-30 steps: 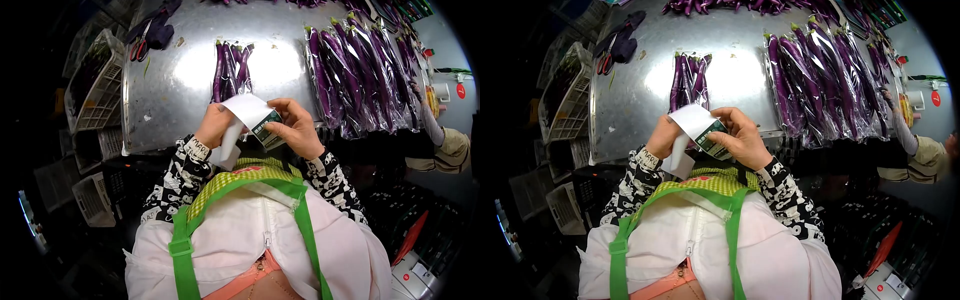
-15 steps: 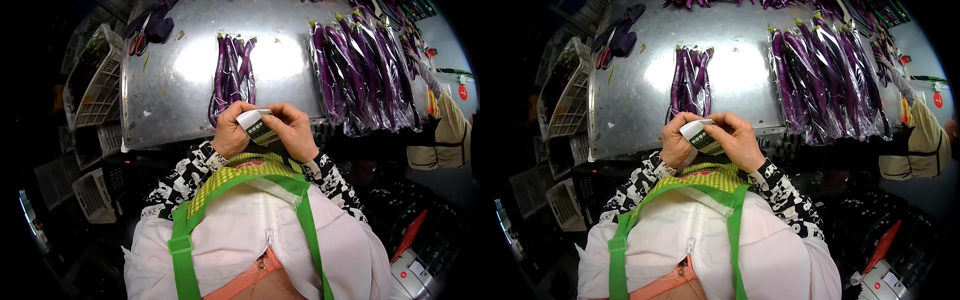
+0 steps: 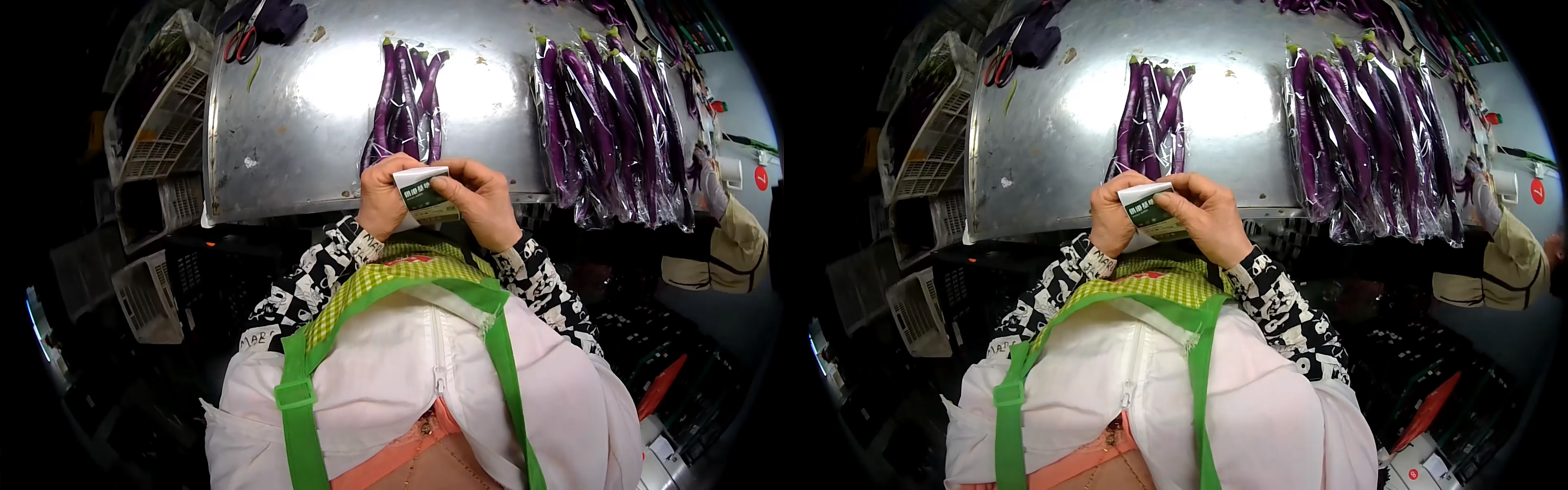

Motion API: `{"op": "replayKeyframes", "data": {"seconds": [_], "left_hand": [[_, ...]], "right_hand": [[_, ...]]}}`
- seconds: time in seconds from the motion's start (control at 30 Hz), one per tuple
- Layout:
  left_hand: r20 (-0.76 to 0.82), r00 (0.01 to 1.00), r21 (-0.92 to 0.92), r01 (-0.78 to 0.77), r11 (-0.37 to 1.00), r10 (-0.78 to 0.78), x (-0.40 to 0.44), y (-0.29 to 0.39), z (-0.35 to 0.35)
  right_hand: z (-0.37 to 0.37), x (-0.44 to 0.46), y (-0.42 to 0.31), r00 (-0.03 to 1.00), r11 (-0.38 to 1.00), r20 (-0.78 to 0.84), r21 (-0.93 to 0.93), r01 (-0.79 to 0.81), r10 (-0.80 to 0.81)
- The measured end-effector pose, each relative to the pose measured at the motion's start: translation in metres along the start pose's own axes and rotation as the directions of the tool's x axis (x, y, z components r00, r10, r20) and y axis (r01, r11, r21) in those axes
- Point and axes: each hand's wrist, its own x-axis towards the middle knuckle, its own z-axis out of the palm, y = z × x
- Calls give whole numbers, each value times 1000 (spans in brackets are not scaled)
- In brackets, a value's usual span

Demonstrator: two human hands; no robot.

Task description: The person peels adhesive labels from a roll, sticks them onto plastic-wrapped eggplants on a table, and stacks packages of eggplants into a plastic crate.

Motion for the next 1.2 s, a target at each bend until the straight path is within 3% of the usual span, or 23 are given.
{"op": "replayKeyframes", "data": {"seconds": [0.1,0.2,0.27,0.3,0.33,0.37,0.4,0.47,0.53,0.6,0.67,0.7,0.73,0.77,0.83,0.93,1.0,1.03,1.07,1.1,1.13,1.17,1.2], "left_hand": [[-17,983,-247,174,953,-184,-3,-4,1],[-2,967,-339,241,910,-256,-9,-21,-1],[1,959,-402,261,878,-284,-13,-22,-1],[50,924,-392,367,843,-379,-14,-22,-2],[96,878,-376,469,799,-470,-15,-21,-4],[105,820,-119,572,812,-563,-17,-19,-12],[120,822,36,556,830,-556,-25,-29,-19],[238,708,493,501,711,-664,-28,-17,-43],[286,680,608,415,676,-675,-43,-14,-59],[313,711,685,291,668,-630,-56,-7,-70],[281,801,621,269,736,-529,-65,-8,-73],[284,878,521,196,831,-385,-69,-11,-74],[283,932,403,98,910,-225,-69,-14,-74],[292,937,366,78,927,-194,-65,-11,-71],[362,928,276,-14,961,-91,-51,-9,-59],[489,872,158,-120,980,28,-25,-1,-40],[358,933,185,-106,977,33,-14,2,-30],[200,980,167,-16,986,-18,-11,13,-20],[188,971,256,95,962,-146,-7,15,-28],[194,981,214,-55,975,12,-3,9,-31],[188,968,171,-199,965,167,0,2,-32],[213,961,161,-213,964,176,2,4,-33],[208,961,156,-219,963,184,4,2,-37]], "right_hand": [[5,2,-5,1000,998,-30,-67,3,-5],[9,4,-5,998,995,-55,-98,14,-19],[9,8,7,985,968,-47,-198,151,-164],[7,13,13,984,967,-51,-201,159,-172],[3,18,18,950,876,-60,-408,256,-305],[1,26,20,901,734,-40,-596,325,-432],[1,34,19,897,731,-42,-598,330,-440],[2,57,17,950,968,-268,-230,99,-161],[-2,94,38,935,991,-334,-95,93,-119],[-16,148,93,922,980,-364,-188,67,-133],[-5,158,80,899,874,-437,-449,-186,-33],[5,166,88,853,744,-481,-641,-187,-200],[14,175,98,807,811,-485,-585,-11,-338],[23,177,88,865,900,-440,-436,29,-241],[50,179,86,881,850,-387,-525,32,-272],[79,188,88,967,814,-157,-575,76,-201],[75,175,77,988,773,-83,-632,49,-131],[62,162,57,991,772,-83,-635,27,-103],[36,156,51,994,770,-70,-638,25,-90],[5,141,35,986,762,-128,-648,-3,-105],[-29,120,2,966,769,-260,-621,-153,-18],[-59,92,-41,897,608,-430,-740,-287,-99],[-117,77,-49,831,516,-348,-852,-86,-435]]}}
